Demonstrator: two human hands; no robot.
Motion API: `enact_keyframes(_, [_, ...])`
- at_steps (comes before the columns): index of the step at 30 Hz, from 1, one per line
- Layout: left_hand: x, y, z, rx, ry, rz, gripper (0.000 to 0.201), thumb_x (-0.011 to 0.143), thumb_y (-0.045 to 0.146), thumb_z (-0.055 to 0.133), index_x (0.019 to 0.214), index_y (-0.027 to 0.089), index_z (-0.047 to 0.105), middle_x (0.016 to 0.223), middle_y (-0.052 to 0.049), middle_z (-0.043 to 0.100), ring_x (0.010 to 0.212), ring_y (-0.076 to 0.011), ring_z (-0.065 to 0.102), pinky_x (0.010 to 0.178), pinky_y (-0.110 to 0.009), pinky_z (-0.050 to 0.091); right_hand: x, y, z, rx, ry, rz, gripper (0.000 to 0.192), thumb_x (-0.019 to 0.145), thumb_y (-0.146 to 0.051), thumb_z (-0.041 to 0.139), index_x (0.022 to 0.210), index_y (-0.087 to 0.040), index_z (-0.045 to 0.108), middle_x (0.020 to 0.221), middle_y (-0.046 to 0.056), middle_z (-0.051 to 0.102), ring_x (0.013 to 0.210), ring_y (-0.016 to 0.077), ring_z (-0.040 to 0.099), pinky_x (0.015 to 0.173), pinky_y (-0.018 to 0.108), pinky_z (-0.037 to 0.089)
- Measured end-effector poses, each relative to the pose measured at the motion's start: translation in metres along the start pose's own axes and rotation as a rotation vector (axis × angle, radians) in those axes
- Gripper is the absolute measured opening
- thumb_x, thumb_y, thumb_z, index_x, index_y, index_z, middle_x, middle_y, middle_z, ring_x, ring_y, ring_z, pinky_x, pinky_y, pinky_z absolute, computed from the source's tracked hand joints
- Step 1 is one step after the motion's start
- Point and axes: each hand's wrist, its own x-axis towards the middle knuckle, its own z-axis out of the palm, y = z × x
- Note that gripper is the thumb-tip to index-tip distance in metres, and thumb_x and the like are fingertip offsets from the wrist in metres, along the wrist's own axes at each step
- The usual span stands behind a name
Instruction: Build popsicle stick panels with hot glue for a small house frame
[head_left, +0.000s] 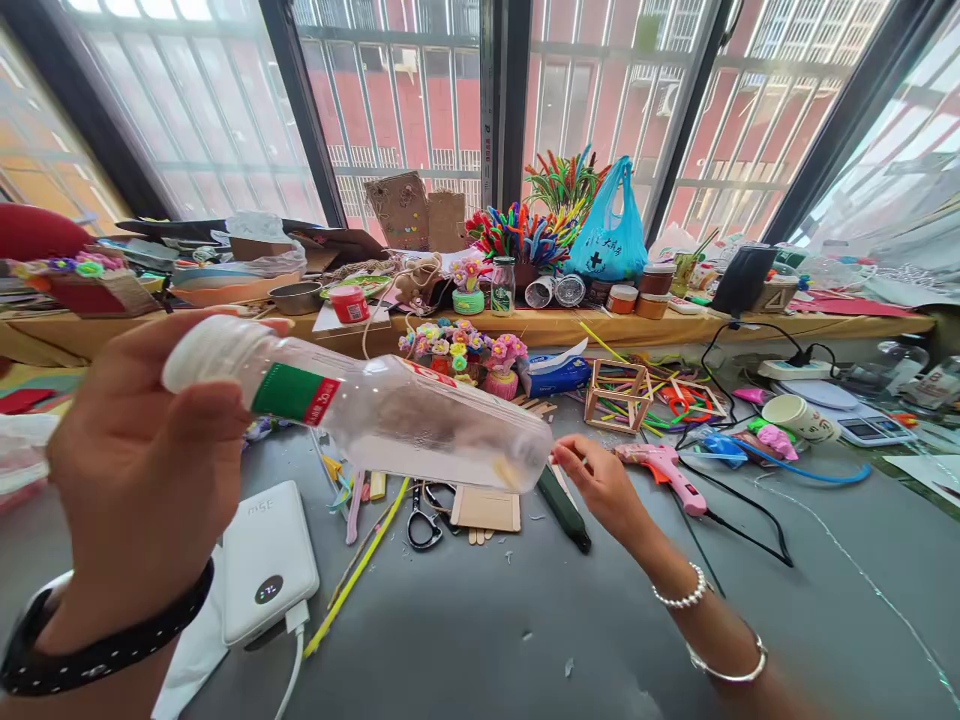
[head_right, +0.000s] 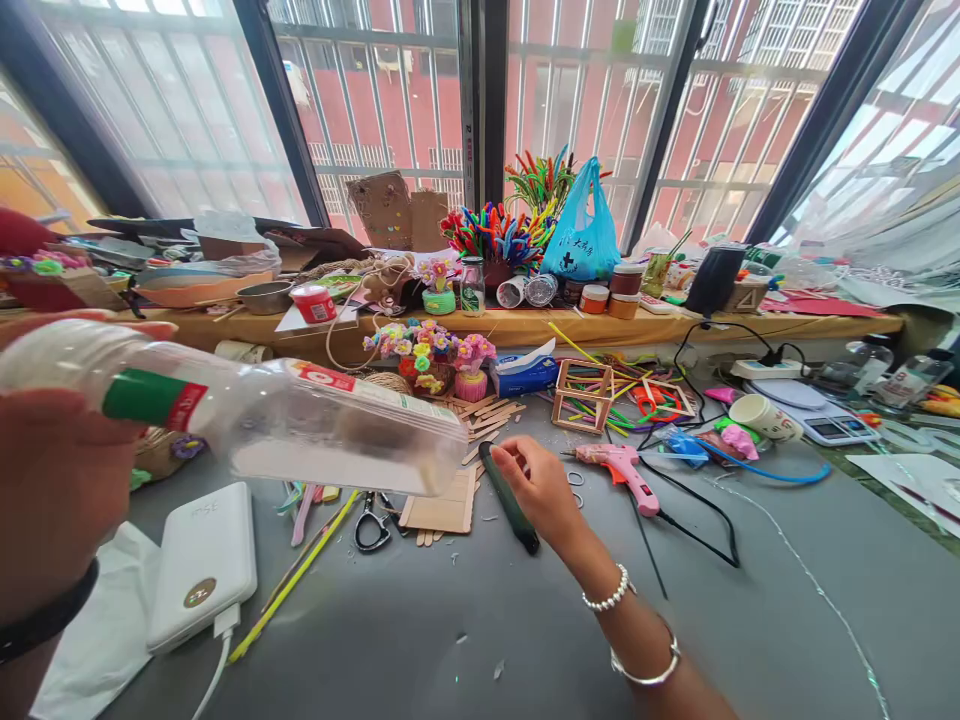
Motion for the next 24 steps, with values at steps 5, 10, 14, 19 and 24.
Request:
enact_keyframes(5, [-0.006,-0.012,0.008,-0.191,-0.174,-0.110,0.047,0.055,0.033,0.077,0.095,0.014,0.061,0.085,-0.004,0.064,0.075,-0.0139,0.057,0.070,-0.027,0.046,0.006,-0.032,-0.007,0.483,-0.145,-0.143,0.059,0.077,-0.064,0.030,0.113,-0.020,0.048,0.112,0.007,0.055,0.099,0.0213,0.052,0.079,0.031,0.042])
enact_keyframes(10, [-0.008,-0.026,0.018,-0.303,-0.296,-0.188,0.040,0.067,0.031,0.069,0.102,0.017,0.059,0.094,-0.003,0.063,0.079,-0.0127,0.058,0.071,-0.023,0.047,0.010,-0.044,-0.002,0.317,-0.171,-0.225,0.056,0.068,-0.047,0.060,0.116,-0.022,0.045,0.115,0.007,0.052,0.104,0.0221,0.049,0.085,0.035,0.040])
enact_keyframes(14, [-0.032,-0.048,0.037,-0.552,-0.412,-0.426,0.054,0.066,0.039,0.068,0.114,0.023,0.049,0.115,-0.005,0.055,0.106,-0.0204,0.050,0.089,-0.033,0.041,0.010,-0.051,0.012,-0.025,0.288,-0.371,0.056,0.063,-0.044,0.066,0.110,-0.020,0.046,0.104,0.008,0.053,0.097,0.0232,0.048,0.083,0.039,0.039])
enact_keyframes(19, [-0.084,-0.071,0.060,-0.753,-0.564,-0.754,0.064,0.067,0.042,0.066,0.122,0.025,0.039,0.121,-0.007,0.051,0.115,-0.0274,0.042,0.096,-0.043,0.033,0.006,-0.055,0.035,-0.240,0.556,-0.457,0.058,0.064,-0.045,0.066,0.110,-0.017,0.043,0.098,0.010,0.052,0.092,0.0240,0.046,0.081,0.042,0.038])
enact_keyframes(24, [-0.106,-0.086,0.061,-0.814,-0.554,-0.861,0.066,0.061,0.054,0.064,0.116,0.020,0.048,0.117,-0.009,0.055,0.116,-0.0310,0.041,0.097,-0.044,0.032,0.003,-0.050,0.039,-0.098,0.391,-0.463,0.058,0.063,-0.051,0.063,0.106,-0.017,0.044,0.099,0.010,0.052,0.092,0.0234,0.048,0.080,0.039,0.040])
